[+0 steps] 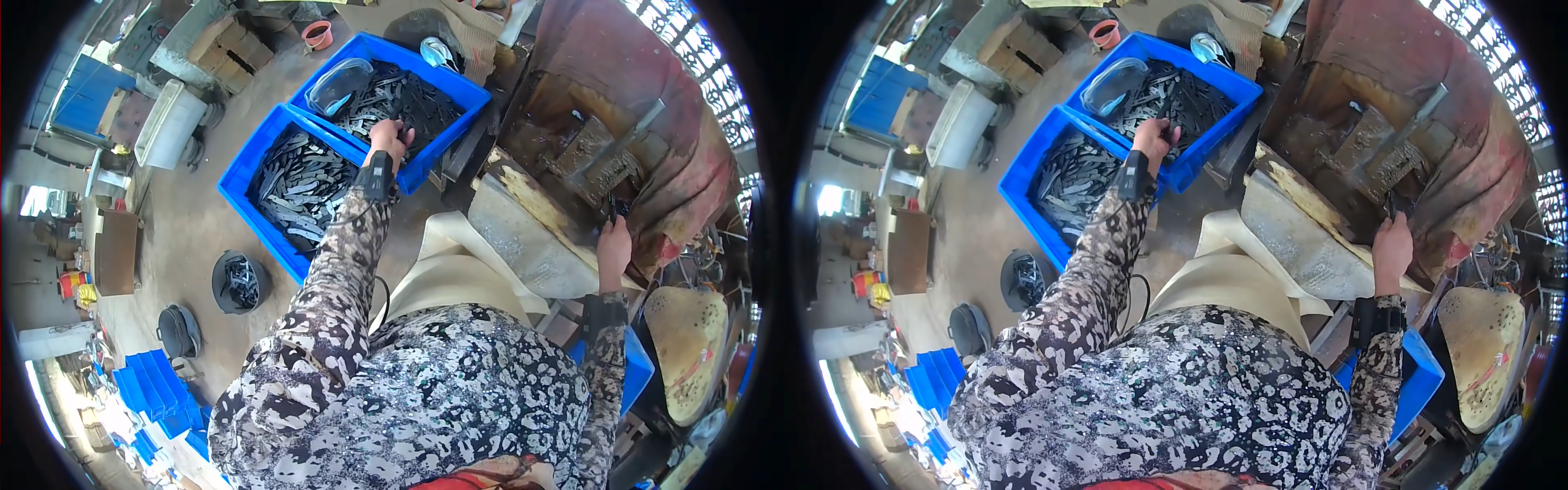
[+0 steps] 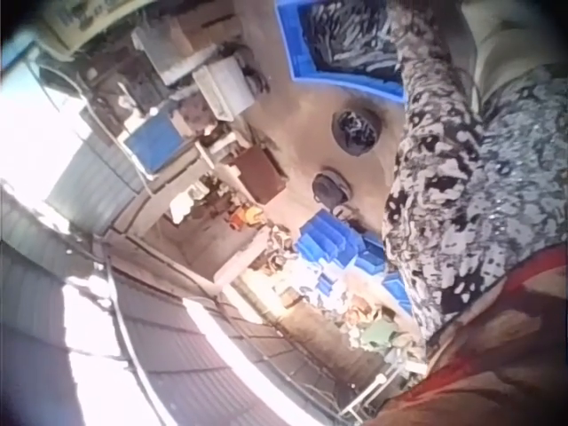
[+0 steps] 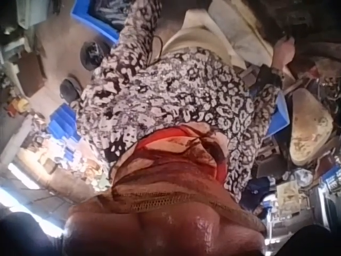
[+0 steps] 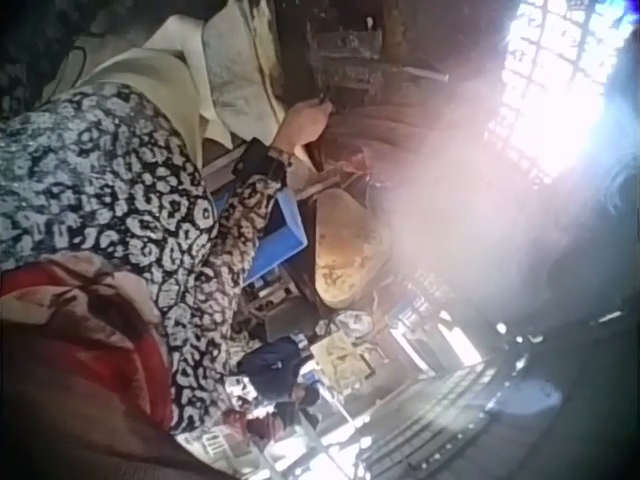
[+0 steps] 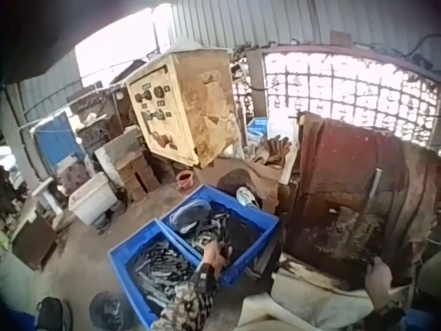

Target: The person picks up a knife part from a blue bin, holds it against a grinding wheel while water flows over it, and then places it into a separate blue bin, repeating the process for several pieces.

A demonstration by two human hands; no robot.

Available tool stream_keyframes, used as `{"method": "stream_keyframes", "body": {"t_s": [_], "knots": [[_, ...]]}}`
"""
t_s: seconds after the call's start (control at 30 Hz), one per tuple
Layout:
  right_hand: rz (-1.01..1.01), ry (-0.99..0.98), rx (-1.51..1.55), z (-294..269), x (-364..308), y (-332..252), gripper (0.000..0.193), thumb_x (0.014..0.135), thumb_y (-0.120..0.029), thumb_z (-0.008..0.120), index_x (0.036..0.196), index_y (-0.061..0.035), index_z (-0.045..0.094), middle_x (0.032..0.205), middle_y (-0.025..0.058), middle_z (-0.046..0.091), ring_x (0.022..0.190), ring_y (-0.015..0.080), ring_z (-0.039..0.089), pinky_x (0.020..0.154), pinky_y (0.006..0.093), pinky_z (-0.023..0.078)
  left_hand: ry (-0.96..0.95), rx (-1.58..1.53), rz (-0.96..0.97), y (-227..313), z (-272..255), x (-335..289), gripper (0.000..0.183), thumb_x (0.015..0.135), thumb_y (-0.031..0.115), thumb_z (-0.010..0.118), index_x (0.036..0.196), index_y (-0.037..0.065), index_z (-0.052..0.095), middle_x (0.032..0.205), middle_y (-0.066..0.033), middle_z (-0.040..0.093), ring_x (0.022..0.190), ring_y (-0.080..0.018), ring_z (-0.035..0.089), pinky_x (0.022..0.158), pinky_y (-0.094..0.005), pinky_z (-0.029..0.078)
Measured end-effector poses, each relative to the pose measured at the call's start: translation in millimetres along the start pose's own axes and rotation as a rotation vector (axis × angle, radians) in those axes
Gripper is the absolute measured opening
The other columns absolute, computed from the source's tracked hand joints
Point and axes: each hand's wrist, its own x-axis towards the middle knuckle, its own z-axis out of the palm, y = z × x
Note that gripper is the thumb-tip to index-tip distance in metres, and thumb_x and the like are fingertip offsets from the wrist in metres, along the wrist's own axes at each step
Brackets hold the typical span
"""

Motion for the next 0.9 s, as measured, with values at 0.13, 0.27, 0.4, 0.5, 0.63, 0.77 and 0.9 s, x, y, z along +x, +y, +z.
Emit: {"method": "stream_keyframes", "body": {"t_s": [0.13, 0.27, 0.4, 0.5, 0.63, 0.77, 0.9], "knots": [[-0.021, 0.048, 0.021, 3, -2, 3, 0.024, 0.093, -0.023, 0.048, 0.105, -0.0051, 0.056, 0.091, 0.0239, 0.065, 0.087, 0.0437, 0.062, 0.073, 0.0537, 0.047, -0.322, -0.211, -0.068, -1, 8, -71, 0.009, 0.093, 0.004, 0.052, 0.098, 0.01, 0.056, 0.086, -0.0065, 0.061, 0.069, -0.0199, 0.061, 0.059, -0.0305, 0.055], [-0.012, 0.062, 0.034, -1, -3, 2, 0.021, 0.092, -0.023, 0.048, 0.102, -0.0055, 0.056, 0.09, 0.0241, 0.064, 0.084, 0.0434, 0.062, 0.069, 0.0533, 0.048, -0.591, -0.291, -0.149, -11, 17, -98, 0.006, 0.096, 0.008, 0.048, 0.099, 0.013, 0.051, 0.087, -0.0084, 0.063, 0.066, -0.0143, 0.058, 0.05, -0.0235, 0.047], [-0.018, 0.097, 0.118, 13, 6, 9, 0.021, 0.09, -0.024, 0.05, 0.097, -0.0057, 0.058, 0.08, 0.0234, 0.064, 0.078, 0.0429, 0.063, 0.067, 0.0534, 0.05, -0.887, -0.015, -0.054, -23, 52, -143, 0.023, 0.095, 0.002, 0.046, 0.116, 0.012, 0.048, 0.099, -0.0112, 0.064, 0.067, -0.0118, 0.057, 0.049, -0.0217, 0.042], [-0.131, 0.093, 0.316, 23, 17, 23, 0.024, 0.088, -0.023, 0.054, 0.1, -0.0032, 0.058, 0.088, 0.026, 0.062, 0.083, 0.0456, 0.06, 0.071, 0.0552, 0.047, -0.938, 0.25, 0.153, -44, 84, -215, 0.043, 0.093, -0.002, 0.044, 0.133, 0.014, 0.043, 0.107, -0.0114, 0.063, 0.071, -0.0126, 0.061, 0.051, -0.0212, 0.045], [0.044, -0.204, 0.905, 17, 19, 28, 0.013, 0.092, -0.017, 0.055, 0.099, -0.0068, 0.059, 0.068, 0.0026, 0.055, 0.052, 0.0111, 0.05, 0.048, 0.0256, 0.041, -1.083, 0.612, 0.564, -78, 113, -234, 0.059, 0.09, -0.009, 0.037, 0.142, 0.018, 0.039, 0.112, -0.0099, 0.06, 0.072, -0.0132, 0.064, 0.054, -0.0226, 0.048], [0.082, -0.254, 1.14, 4, 11, 32, 0.011, 0.093, -0.016, 0.055, 0.1, -0.0077, 0.059, 0.069, -0.0029, 0.052, 0.05, 0.0039, 0.043, 0.044, 0.0205, 0.036, -1.178, 0.823, 0.967, -125, 137, -201, 0.049, 0.083, -0.011, 0.043, 0.119, 0.016, 0.062, 0.098, -0.0074, 0.062, 0.07, -0.0165, 0.064, 0.059, -0.0295, 0.051], [0.065, -0.251, 1.212, -3, 9, 30, 0.014, 0.093, -0.016, 0.055, 0.102, -0.0062, 0.06, 0.07, -0.0025, 0.053, 0.052, 0.0046, 0.045, 0.045, 0.0207, 0.037, -0.88, 1.06, 1.694, -138, 132, -197, 0.037, 0.081, -0.007, 0.047, 0.106, 0.013, 0.066, 0.095, -0.007, 0.064, 0.079, -0.0263, 0.064, 0.065, -0.0356, 0.051]]}}
